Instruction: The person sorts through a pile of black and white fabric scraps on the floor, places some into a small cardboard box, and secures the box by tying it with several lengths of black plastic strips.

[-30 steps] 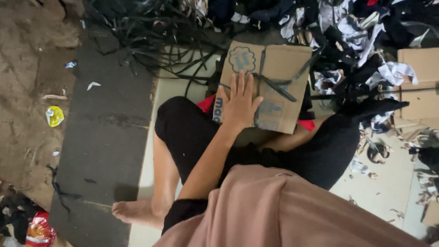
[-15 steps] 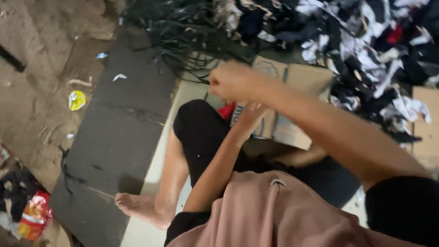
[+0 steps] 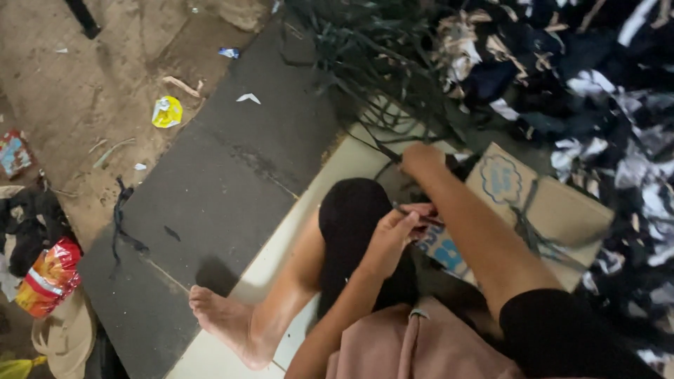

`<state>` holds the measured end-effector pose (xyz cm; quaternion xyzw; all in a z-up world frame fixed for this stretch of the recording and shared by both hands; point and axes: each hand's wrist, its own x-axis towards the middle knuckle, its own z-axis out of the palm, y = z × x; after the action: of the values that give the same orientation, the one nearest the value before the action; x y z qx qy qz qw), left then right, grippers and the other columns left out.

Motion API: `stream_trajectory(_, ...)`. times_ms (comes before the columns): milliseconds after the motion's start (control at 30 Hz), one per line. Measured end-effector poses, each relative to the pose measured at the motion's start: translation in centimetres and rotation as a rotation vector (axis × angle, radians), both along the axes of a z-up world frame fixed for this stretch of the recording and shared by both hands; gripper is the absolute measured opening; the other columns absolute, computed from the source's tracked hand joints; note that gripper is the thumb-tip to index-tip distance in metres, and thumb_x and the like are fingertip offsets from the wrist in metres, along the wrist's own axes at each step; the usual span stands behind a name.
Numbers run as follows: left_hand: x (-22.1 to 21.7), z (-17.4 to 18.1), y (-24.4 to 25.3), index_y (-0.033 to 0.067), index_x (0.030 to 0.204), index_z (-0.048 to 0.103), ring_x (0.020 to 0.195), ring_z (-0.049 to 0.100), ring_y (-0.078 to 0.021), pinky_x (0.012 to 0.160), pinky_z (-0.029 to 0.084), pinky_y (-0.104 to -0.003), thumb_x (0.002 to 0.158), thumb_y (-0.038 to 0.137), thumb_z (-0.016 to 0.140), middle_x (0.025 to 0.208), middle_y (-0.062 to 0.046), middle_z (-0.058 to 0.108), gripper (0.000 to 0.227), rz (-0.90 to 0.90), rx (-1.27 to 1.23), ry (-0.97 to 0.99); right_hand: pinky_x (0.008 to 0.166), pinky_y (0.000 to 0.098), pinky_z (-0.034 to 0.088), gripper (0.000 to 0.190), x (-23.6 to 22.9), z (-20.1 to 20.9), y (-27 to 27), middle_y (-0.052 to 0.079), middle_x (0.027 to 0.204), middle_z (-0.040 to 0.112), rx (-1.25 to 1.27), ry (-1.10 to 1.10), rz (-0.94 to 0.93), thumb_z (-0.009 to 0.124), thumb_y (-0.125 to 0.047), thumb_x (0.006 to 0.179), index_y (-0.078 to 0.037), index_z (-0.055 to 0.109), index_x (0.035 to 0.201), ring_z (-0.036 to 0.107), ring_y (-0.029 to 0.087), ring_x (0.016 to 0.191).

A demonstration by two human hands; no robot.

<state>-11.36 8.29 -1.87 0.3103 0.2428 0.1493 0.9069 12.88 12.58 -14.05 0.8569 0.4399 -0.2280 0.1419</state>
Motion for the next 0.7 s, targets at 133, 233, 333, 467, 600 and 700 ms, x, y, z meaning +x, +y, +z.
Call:
stream_trajectory(133, 0.9, -3.3, 0.3, 0.0049, 0.114, 0.071, 0.101, 0.073, -0.0192, 0.075, 0.059, -0.026, 0.106, 0.013, 0.06, 0.118, -0.01, 0.073, 0.016, 0.041, 0.03, 0.01, 0.062, 0.0517, 0.059, 0.029, -1.3, 0.0, 0.6, 0.015, 0.078, 0.074, 0.028, 0.077, 0.024, 0.073, -0.032, 0.091, -0.003, 0.078, 0.089, 0.074, 0.035, 0.071)
stream_trajectory(233, 1.3, -3.2, 1.4, 0.0013, 0.118, 0.071, 0.097, 0.071, -0.0186, 0.069, 0.06, -0.025, 0.1, 0.01, 0.069, 0.118, -0.012, 0.073, 0.021, 0.125, 0.13, 0.008, 0.071, 0.0413, 0.053, 0.02, -1.8, 8.4, -0.3, 0.01, 0.083, 0.071, 0.229, 0.26, -0.168, 0.067, -0.028, 0.094, -0.008, 0.073, 0.094, 0.071, 0.028, 0.08)
stream_trajectory(333, 2.8, -1.6, 3.4, 0.0023, 0.11, 0.073, 0.102, 0.071, -0.0242, 0.069, 0.06, -0.027, 0.095, 0.003, 0.073, 0.119, -0.016, 0.07, 0.015, 0.159, 0.624, 0.07, 0.077, 0.0459, 0.053, 0.037, -0.5, 17.0, -3.0, 0.02, 0.089, 0.075, 0.568, 0.737, -0.326, 0.073, -0.037, 0.094, 0.0, 0.07, 0.092, 0.072, 0.033, 0.088)
stream_trajectory(467, 6.4, 5.8, 3.9, -0.0027, 0.12, 0.066, 0.111, 0.066, -0.0284, 0.092, 0.058, -0.04, 0.102, 0.005, 0.059, 0.126, -0.021, 0.063, 0.02, 0.138, 0.38, -0.08, 0.072, 0.04, 0.062, 0.043, 0.5, 25.5, -8.5, 0.019, 0.09, 0.077, 0.529, 0.946, -0.426, 0.049, -0.029, 0.11, 0.003, 0.07, 0.091, 0.075, 0.027, 0.077)
stream_trajectory(600, 9.4, 7.7, 1.6, 0.0033, 0.118, 0.068, 0.112, 0.065, -0.0402, 0.099, 0.057, -0.049, 0.111, 0.007, 0.048, 0.119, -0.02, 0.067, 0.021, -0.119, 1.113, -0.089, 0.065, 0.0453, 0.062, 0.043, -0.5, 31.1, -14.1, 0.021, 0.093, 0.076, 0.608, 0.826, -0.351, 0.049, -0.03, 0.11, 0.004, 0.073, 0.104, 0.075, 0.032, 0.081)
stream_trajectory(700, 9.9, 9.9, -1.7, 0.0057, 0.132, 0.06, 0.125, 0.061, -0.0386, 0.105, 0.05, -0.051, 0.11, 0.014, 0.05, 0.128, -0.019, 0.065, 0.026, -0.241, 1.187, -0.089, 0.07, 0.0389, 0.061, 0.043, -1.0, 33.2, -18.3, 0.015, 0.089, 0.074, 0.753, 0.769, -0.421, 0.046, -0.034, 0.111, -0.002, 0.07, 0.095, 0.071, 0.021, 0.082)
